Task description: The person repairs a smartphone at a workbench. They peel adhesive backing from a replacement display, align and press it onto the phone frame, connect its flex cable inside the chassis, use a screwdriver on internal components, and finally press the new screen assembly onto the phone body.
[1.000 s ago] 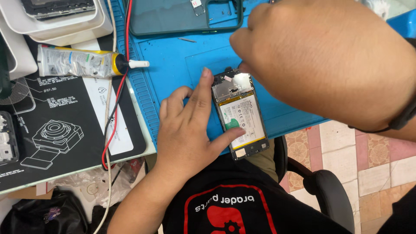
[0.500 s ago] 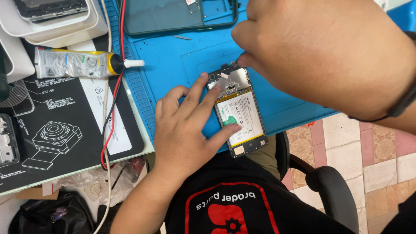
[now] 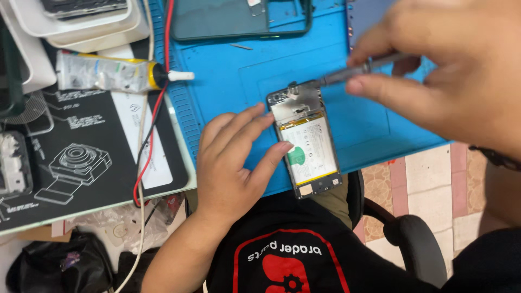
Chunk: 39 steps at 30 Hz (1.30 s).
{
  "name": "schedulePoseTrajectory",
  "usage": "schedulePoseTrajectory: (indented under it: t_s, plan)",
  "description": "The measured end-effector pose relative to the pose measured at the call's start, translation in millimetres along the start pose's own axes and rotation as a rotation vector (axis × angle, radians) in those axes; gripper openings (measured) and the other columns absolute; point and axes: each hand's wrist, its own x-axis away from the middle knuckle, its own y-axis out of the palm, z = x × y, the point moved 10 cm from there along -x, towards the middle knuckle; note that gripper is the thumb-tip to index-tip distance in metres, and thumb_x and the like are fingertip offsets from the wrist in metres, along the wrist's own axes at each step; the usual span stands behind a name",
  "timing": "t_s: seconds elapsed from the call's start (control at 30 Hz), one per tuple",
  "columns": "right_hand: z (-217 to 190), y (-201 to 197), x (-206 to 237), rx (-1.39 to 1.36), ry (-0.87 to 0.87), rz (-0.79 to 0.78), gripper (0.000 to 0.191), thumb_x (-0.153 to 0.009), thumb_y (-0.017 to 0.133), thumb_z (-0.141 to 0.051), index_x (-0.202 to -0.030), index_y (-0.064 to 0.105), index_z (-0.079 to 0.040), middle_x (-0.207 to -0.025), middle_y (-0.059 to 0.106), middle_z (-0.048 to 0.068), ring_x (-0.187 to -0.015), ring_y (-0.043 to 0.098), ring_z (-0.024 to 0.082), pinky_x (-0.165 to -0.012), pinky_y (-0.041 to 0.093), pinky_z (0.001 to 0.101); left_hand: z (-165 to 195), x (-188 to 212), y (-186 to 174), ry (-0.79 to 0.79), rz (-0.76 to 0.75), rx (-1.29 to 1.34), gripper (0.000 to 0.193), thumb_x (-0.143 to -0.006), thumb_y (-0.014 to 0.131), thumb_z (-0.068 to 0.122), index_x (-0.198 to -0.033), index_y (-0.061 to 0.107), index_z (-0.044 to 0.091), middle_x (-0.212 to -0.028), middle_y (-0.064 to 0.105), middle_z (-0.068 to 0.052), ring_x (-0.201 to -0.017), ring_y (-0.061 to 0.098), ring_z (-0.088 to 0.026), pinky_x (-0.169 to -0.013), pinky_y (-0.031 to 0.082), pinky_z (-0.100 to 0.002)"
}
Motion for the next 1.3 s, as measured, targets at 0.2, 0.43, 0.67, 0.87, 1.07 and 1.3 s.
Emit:
schedulePoseTrajectory:
  t_s: [0.2,0.43,0.67,0.87,1.07,1.3]
  plan:
    - [5,27,20,-0.289,0.029,0.023,0.026,-0.075,0.088,-0.009,-0.095,0.074,0.001,-0.091,0.071,0.014,-0.072,0.067,0.018,-0.063,0.052,0.0283,-4,4,-8,0.007,0.064,0.114,0.024,-0.093,0.083,0.013,-0.114,0.073,0.007,-0.114,0.075,-0.005,-0.106,0.066,-0.026,-0.093,0.052,-0.036]
    - [13,40,32,-0.382,0.043,0.018,0.026,-0.077,0.087,-0.011,-0.097,0.073,-0.001,-0.091,0.071,0.009,-0.075,0.067,0.015,-0.062,0.048,0.0258,-1,4,-5,0.007,0.061,0.102,0.015,-0.092,0.083,0.012,-0.104,0.075,0.008,-0.101,0.075,-0.003,-0.098,0.068,-0.024,-0.089,0.052,-0.037]
    - [18,46,39,-0.434,0.089,0.021,0.025,-0.078,0.086,-0.012,-0.097,0.073,-0.003,-0.092,0.072,0.008,-0.075,0.065,0.013,-0.058,0.044,0.0242,-1,4,-5,0.008,0.032,0.142,0.014,-0.092,0.081,0.008,-0.106,0.076,0.007,-0.100,0.075,-0.004,-0.097,0.067,-0.025,-0.087,0.053,-0.035]
    - [23,51,47,-0.515,0.141,0.056,0.023,-0.082,0.083,-0.012,-0.099,0.071,-0.003,-0.095,0.070,0.007,-0.081,0.067,0.013,-0.065,0.049,0.0228,-7,8,-9,-0.025,0.071,0.188,0.014,-0.095,0.079,0.003,-0.107,0.073,0.006,-0.102,0.074,-0.005,-0.099,0.068,-0.024,-0.087,0.054,-0.034]
    - [39,67,59,-0.612,0.291,0.045,0.022,-0.083,0.083,-0.008,-0.102,0.071,-0.003,-0.100,0.069,0.005,-0.087,0.066,0.011,-0.069,0.050,0.0213,-9,10,-14,-0.009,0.118,0.202,0.018,-0.084,0.085,0.002,-0.094,0.070,0.006,-0.094,0.071,-0.005,-0.094,0.067,-0.023,-0.080,0.054,-0.033]
    - [50,86,69,-0.760,0.422,0.008,0.023,-0.084,0.083,-0.007,-0.104,0.073,-0.003,-0.098,0.069,0.003,-0.083,0.061,0.006,-0.069,0.047,0.0195,-9,10,-15,-0.004,0.096,0.202,0.018,-0.085,0.087,0.003,-0.093,0.071,0.008,-0.093,0.072,-0.002,-0.095,0.066,-0.022,-0.079,0.053,-0.031]
